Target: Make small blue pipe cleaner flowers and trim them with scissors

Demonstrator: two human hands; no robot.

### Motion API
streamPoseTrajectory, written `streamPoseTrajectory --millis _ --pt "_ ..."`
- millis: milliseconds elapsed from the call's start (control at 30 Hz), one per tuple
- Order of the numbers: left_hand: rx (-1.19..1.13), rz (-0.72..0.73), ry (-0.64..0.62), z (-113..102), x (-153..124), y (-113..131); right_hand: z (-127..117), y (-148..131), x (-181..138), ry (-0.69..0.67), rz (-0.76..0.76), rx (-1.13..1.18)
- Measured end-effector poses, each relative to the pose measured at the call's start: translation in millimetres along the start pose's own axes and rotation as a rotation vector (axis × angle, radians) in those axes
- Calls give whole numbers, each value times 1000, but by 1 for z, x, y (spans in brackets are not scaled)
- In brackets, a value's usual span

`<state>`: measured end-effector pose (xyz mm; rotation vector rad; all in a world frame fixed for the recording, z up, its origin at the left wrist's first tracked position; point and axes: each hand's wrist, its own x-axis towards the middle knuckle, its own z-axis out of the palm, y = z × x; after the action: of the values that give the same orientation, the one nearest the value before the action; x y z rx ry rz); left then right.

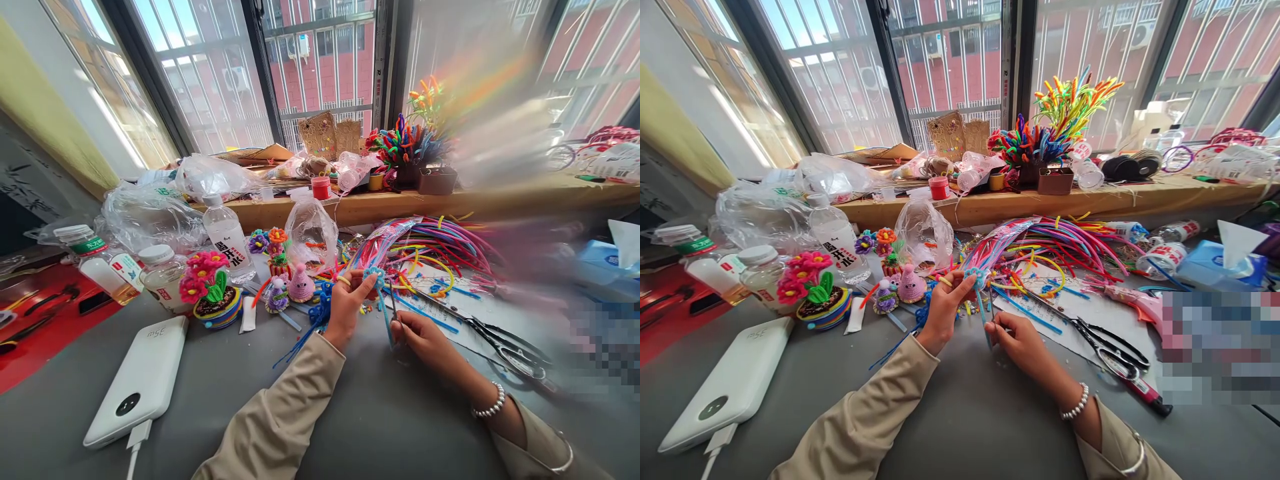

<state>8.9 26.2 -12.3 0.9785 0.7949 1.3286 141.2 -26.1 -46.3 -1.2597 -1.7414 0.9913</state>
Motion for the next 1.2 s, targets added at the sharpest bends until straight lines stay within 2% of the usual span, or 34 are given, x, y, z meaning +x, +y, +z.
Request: streamPoseTrajectory --millis 100,200,333,433,567,667,767,867,1000,1200 --pt "-135 -126 -29 -2 1 0 -2 2 0 8 -28 78" --pt "-260 -212 -39 -4 4 1 -4 6 0 81 4 277" --pt "-365 -176 18 -7 9 4 -8 11 0 394 -17 502" --pt "-383 -163 66 -9 11 5 -9 14 -1 547 -41 502" --pt "-404 -165 71 -8 10 4 -8 17 -3 588 -87 397" --pt "-414 -181 55 -7 8 6 -9 16 -2 638 -61 414" --pt "-412 -223 55 -6 8 7 -10 15 -1 594 22 447" --pt "-391 -269 29 -8 9 7 -9 16 -1 415 67 370" --pt "-342 -320 -64 -8 8 5 -4 11 0 145 6 152" --pt "-241 -399 -134 -4 1 -1 -2 -1 -4 45 -119 -19"
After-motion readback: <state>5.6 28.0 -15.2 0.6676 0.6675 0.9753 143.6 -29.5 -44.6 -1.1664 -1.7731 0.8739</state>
